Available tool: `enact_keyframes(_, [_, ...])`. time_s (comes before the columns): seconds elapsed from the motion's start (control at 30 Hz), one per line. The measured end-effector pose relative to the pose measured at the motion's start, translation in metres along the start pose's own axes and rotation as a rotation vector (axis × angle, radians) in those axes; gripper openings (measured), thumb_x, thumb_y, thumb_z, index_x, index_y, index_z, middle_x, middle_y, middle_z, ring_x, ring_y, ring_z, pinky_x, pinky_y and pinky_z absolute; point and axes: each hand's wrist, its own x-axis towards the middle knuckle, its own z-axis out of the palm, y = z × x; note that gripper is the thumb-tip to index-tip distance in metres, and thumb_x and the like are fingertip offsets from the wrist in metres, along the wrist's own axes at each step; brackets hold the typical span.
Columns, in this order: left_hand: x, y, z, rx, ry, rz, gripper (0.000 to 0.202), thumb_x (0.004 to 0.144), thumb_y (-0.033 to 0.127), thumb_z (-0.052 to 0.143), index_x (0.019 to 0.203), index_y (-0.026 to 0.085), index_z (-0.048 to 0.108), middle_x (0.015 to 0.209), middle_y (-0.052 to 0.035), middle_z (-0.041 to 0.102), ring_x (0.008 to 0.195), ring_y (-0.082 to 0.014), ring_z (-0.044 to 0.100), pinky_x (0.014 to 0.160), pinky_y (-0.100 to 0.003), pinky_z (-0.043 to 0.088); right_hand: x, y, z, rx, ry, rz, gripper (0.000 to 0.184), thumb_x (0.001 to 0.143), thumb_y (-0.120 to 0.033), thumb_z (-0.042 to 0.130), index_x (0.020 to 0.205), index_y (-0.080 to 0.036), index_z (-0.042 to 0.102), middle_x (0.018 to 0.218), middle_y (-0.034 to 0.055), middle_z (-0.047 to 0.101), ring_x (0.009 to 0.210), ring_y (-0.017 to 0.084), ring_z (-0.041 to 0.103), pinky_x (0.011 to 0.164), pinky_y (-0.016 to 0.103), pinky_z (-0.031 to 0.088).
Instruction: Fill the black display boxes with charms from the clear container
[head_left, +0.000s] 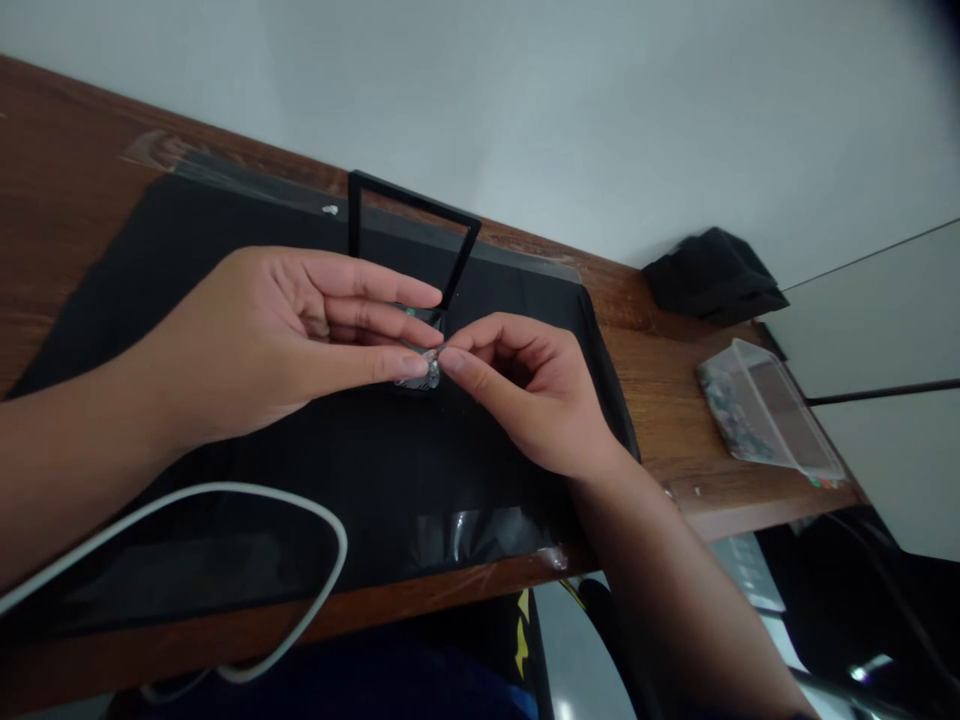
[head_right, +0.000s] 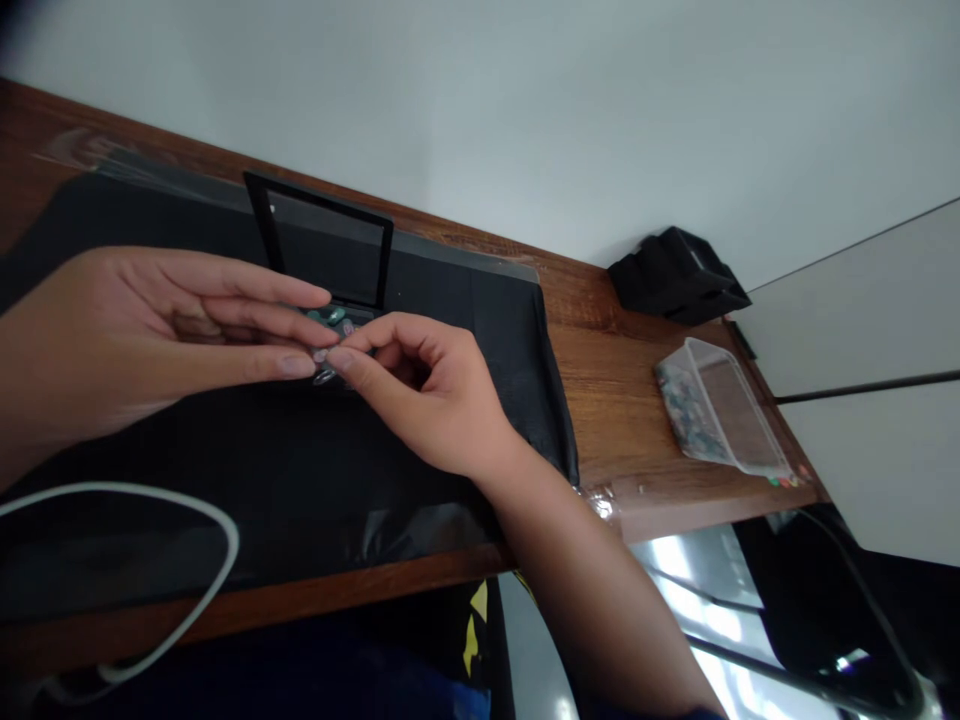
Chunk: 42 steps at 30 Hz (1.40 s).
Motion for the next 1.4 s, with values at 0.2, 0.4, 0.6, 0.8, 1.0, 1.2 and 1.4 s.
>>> enact_keyframes(0.2, [0.0002,0.0007,-0.0018,0.007,0.0,-0.025,0.046,0.067,0.039,0.097,0.111,0.033,0.087,0.098,0.0011,0.088,0.103,-0.0358,0.085,0.093,-0.041,0.073,0.0,0.0004,-0.0006,0.04,0.008,-0.011,0.039,0.085,-0.052,0.093,0.086,-0.017,0.076,0.068,-0.0018,0.064,0.058,0.008,0.047,0.051,0.023,0.035])
enact_keyframes(0.4, [-0.0006,0.0021,-0.0022,0.035,0.001,0.017,0.034,0.071,0.035,0.095,0.104,0.033,0.088,0.097,0.0017,0.087,0.103,-0.0338,0.085,0.095,-0.041,0.072,-0.0008,0.0006,-0.0002,0.014,0.026,-0.026,0.041,0.085,-0.055,0.092,0.087,-0.017,0.076,0.07,-0.0007,0.065,0.061,0.009,0.049,0.052,0.023,0.037])
enact_keyframes(0.6, [0.0001,0.002,-0.0016,0.028,-0.008,0.023,0.033,0.073,0.034,0.095,0.106,0.034,0.089,0.096,0.0017,0.088,0.093,-0.0292,0.086,0.092,-0.039,0.073,-0.0008,0.0019,0.0008,-0.005,0.026,-0.04,0.04,0.087,-0.054,0.091,0.087,-0.017,0.076,0.07,-0.0009,0.065,0.06,0.009,0.05,0.052,0.023,0.037])
enact_keyframes(0.8, [0.0,0.0014,-0.0029,0.024,0.0,0.037,0.031,0.074,0.032,0.096,0.105,0.034,0.09,0.095,0.0007,0.088,0.09,-0.0264,0.086,0.089,-0.035,0.074,-0.0016,0.0016,0.0017,-0.008,0.03,-0.047,0.039,0.088,-0.053,0.091,0.088,-0.017,0.076,0.07,-0.001,0.065,0.061,0.009,0.051,0.053,0.023,0.038])
enact_keyframes(1.0, [-0.0003,-0.0004,-0.0046,0.041,-0.005,0.047,0.029,0.077,0.035,0.096,0.105,0.035,0.09,0.095,0.0011,0.088,0.089,-0.0263,0.087,0.087,-0.033,0.073,-0.0017,0.0021,0.0023,-0.037,0.03,-0.022,0.042,0.087,-0.057,0.09,0.089,-0.017,0.076,0.071,-0.0005,0.065,0.062,0.009,0.051,0.053,0.023,0.038])
enact_keyframes(1.2, [-0.0002,-0.0001,-0.0052,0.049,-0.021,0.051,0.041,0.067,0.039,0.1,0.107,0.033,0.089,0.095,0.0008,0.087,0.099,-0.0319,0.086,0.091,-0.036,0.072,0.0009,-0.0005,0.0,0.055,-0.009,0.002,0.043,0.085,-0.057,0.091,0.087,-0.017,0.074,0.069,-0.0022,0.063,0.059,0.008,0.047,0.052,0.023,0.038])
enact_keyframes(1.4, [-0.0053,0.0034,-0.0041,0.153,0.019,0.095,0.04,0.063,0.045,0.101,0.099,0.034,0.086,0.094,0.0022,0.087,0.105,-0.0323,0.085,0.1,-0.037,0.069,0.0046,-0.0041,-0.003,0.171,-0.117,0.061,0.044,0.084,-0.058,0.092,0.084,-0.018,0.072,0.066,-0.0046,0.06,0.057,0.007,0.045,0.052,0.022,0.04])
